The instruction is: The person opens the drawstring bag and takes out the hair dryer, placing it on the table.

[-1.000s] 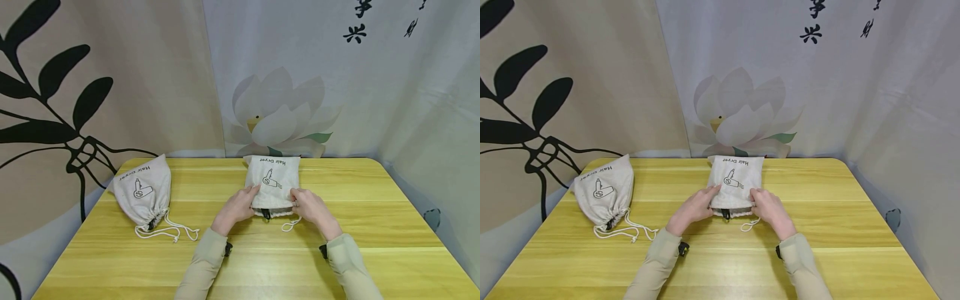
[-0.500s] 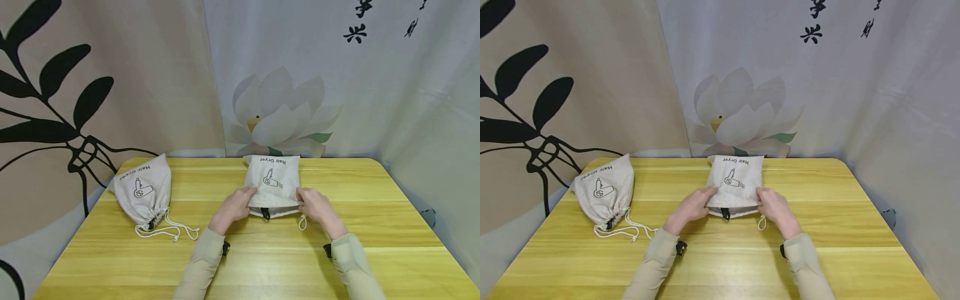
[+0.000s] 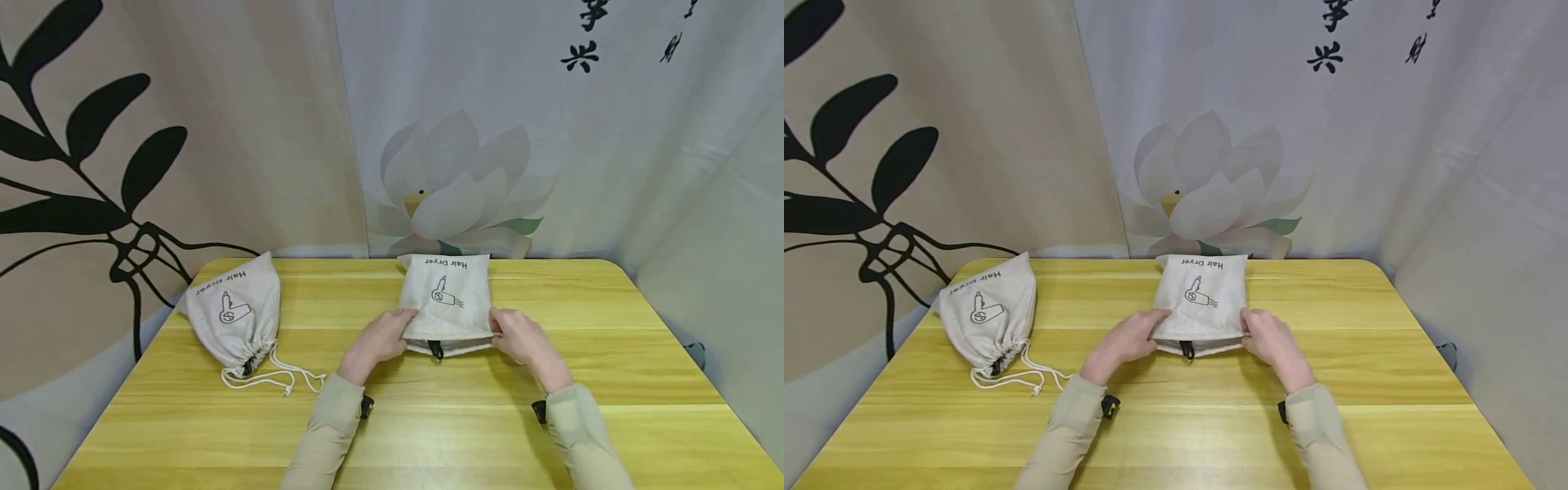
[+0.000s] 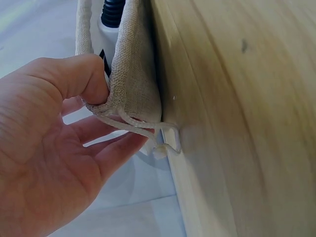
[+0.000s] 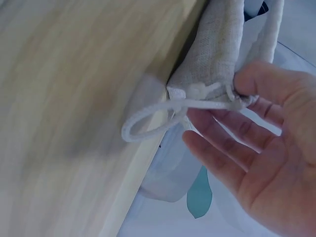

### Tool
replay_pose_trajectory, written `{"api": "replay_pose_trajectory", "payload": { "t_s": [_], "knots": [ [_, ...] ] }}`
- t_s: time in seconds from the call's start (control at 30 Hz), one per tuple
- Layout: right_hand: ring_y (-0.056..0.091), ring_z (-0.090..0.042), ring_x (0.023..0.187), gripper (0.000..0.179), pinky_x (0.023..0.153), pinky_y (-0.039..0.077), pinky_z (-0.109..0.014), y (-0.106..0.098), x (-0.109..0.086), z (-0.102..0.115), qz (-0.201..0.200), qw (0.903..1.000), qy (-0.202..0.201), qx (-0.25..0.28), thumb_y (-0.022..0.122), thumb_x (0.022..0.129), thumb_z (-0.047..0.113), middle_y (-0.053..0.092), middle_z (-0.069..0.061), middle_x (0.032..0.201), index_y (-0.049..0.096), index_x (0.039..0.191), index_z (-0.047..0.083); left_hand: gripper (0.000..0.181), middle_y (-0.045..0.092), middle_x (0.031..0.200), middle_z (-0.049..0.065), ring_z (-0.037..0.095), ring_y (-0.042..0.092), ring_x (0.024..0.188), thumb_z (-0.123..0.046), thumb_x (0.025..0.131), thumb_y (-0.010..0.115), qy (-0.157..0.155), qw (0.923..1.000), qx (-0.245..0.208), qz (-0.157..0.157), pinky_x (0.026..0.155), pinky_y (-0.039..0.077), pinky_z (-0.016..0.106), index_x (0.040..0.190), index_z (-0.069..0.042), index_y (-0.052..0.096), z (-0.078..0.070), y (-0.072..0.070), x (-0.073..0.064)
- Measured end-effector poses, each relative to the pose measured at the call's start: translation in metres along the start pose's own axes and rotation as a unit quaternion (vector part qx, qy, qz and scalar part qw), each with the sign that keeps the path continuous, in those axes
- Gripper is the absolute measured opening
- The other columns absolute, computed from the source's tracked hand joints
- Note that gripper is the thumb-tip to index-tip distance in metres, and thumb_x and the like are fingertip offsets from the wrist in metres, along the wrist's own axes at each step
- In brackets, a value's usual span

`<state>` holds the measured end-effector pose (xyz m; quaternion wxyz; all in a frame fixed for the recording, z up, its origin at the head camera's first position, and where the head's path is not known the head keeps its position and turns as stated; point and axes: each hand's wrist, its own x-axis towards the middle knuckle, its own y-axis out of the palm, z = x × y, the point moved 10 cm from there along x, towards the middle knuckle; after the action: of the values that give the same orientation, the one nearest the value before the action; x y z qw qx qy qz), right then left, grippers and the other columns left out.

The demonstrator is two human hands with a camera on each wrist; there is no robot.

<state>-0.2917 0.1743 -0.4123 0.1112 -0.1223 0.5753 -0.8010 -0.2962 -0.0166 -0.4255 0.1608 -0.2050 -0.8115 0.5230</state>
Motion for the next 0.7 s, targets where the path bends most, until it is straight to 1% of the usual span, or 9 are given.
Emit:
{"api": "replay_pose_trajectory", "payload": {
  "t_s": [0.27, 0.37, 0.43, 0.57, 0.7],
  "knots": [
    [0.042, -0.015, 0.064, 0.024, 0.053, 0.03, -0.025, -0.0022, -0.0013, -0.0026, -0.011, 0.9999, -0.012, 0.005, 0.068, 0.073, -0.001, 0.043, 0.001, 0.066, 0.047, 0.073, 0.011, 0.07, 0.048, 0.143, 0.014, 0.031, 0.05, 0.129, 0.008, 0.076, 0.064, -0.011, 0.9994, -0.026, 0.019, 0.107, 0.042, 0.04, 0.141, -0.006, 0.043, 0.0025, 0.0028, -0.0001],
    [0.042, -0.016, 0.063, 0.024, 0.054, 0.03, -0.025, -0.0024, -0.0018, -0.0054, -0.01, 0.9998, -0.01, 0.01, 0.068, 0.073, -0.002, 0.043, 0.001, 0.066, 0.047, 0.072, 0.011, 0.07, 0.047, 0.145, 0.013, 0.03, 0.049, 0.13, 0.007, 0.078, 0.063, -0.018, 0.9987, -0.038, 0.031, 0.108, 0.041, 0.04, 0.143, -0.008, 0.04, 0.0036, 0.0051, 0.0],
    [0.041, -0.016, 0.063, 0.025, 0.054, 0.03, -0.025, -0.0028, -0.0023, -0.0073, -0.01, 0.9998, -0.009, 0.012, 0.067, 0.073, -0.003, 0.043, 0.001, 0.066, 0.047, 0.072, 0.011, 0.07, 0.047, 0.145, 0.012, 0.029, 0.049, 0.131, 0.006, 0.079, 0.062, -0.018, 0.9984, -0.042, 0.034, 0.109, 0.041, 0.04, 0.144, -0.008, 0.04, 0.0034, 0.006, 0.0003],
    [0.042, -0.016, 0.063, 0.025, 0.054, 0.031, -0.025, -0.0026, -0.0031, -0.0087, -0.005, 0.9999, -0.009, 0.006, 0.066, 0.073, -0.005, 0.043, 0.0, 0.066, 0.046, 0.072, 0.011, 0.068, 0.048, 0.144, 0.012, 0.028, 0.05, 0.129, 0.004, 0.08, 0.062, -0.015, 0.9985, -0.037, 0.037, 0.108, 0.041, 0.039, 0.144, -0.008, 0.039, 0.0024, 0.0071, 0.001],
    [0.043, -0.016, 0.064, 0.024, 0.055, 0.032, -0.025, 0.0004, -0.0031, -0.0065, 0.007, 0.9999, -0.013, -0.007, 0.064, 0.073, -0.006, 0.045, 0.0, 0.068, 0.047, 0.073, 0.011, 0.065, 0.051, 0.141, 0.012, 0.029, 0.054, 0.125, 0.001, 0.081, 0.062, -0.016, 0.9987, -0.025, 0.041, 0.105, 0.044, 0.039, 0.143, -0.008, 0.042, 0.0007, 0.0078, -0.0003]
  ]
}}
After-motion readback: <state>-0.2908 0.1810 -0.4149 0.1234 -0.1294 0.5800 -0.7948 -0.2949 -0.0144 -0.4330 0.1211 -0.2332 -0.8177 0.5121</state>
